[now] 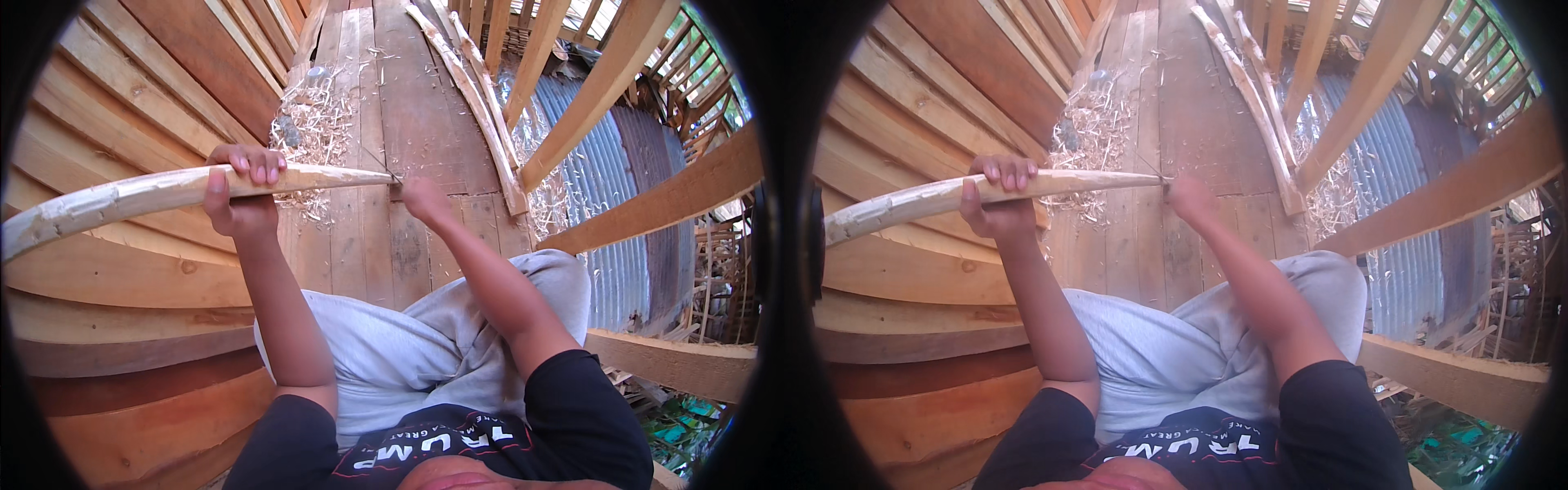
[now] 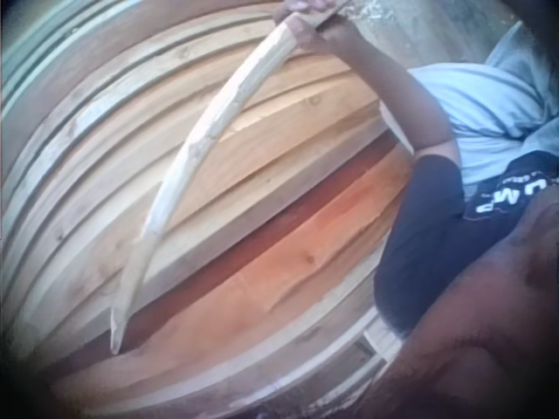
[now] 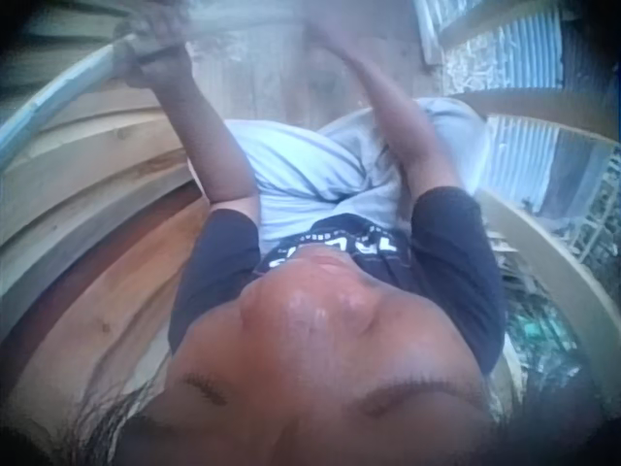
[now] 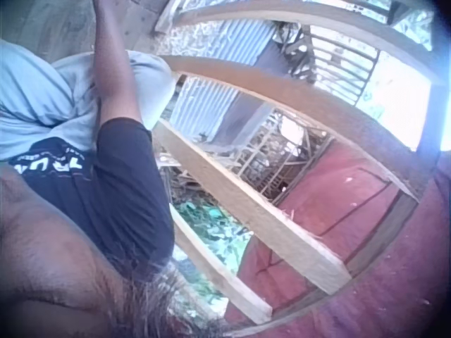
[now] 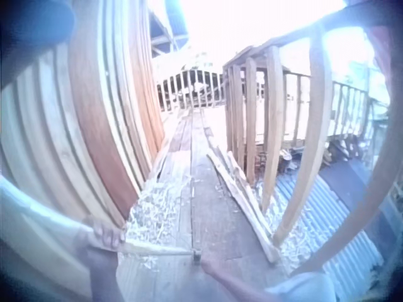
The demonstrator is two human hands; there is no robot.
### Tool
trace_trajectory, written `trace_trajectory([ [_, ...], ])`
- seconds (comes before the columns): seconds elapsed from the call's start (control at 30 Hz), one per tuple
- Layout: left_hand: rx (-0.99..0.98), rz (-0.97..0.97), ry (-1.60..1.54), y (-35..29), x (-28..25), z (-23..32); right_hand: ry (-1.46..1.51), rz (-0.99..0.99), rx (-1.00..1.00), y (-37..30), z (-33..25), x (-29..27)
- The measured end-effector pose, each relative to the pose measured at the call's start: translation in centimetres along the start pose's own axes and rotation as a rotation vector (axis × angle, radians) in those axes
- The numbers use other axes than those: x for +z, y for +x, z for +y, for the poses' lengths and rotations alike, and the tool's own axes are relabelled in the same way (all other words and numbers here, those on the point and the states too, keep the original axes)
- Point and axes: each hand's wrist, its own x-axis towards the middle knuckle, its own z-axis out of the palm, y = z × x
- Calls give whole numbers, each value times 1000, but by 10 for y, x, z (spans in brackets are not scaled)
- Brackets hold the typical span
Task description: The person sits on a wooden floor and uses a small knife to carve a long, curved piece of wood. They repeatedly shave thin layers from the surface, rotating the wood to work on different sides and occasionally clearing wood shavings from the floor.
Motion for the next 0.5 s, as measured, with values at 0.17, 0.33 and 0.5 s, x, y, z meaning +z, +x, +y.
trace_trajectory([
  [0.17,3,-51,-3,-1,-3,2,-36,-253,27,14,10,-3],
  [0.33,9,-15,34,-4,-2,4,-195,-250,40,16,4,-5],
  [0.5,17,-10,24,-4,2,-1,-65,-371,89,21,7,-11],
])
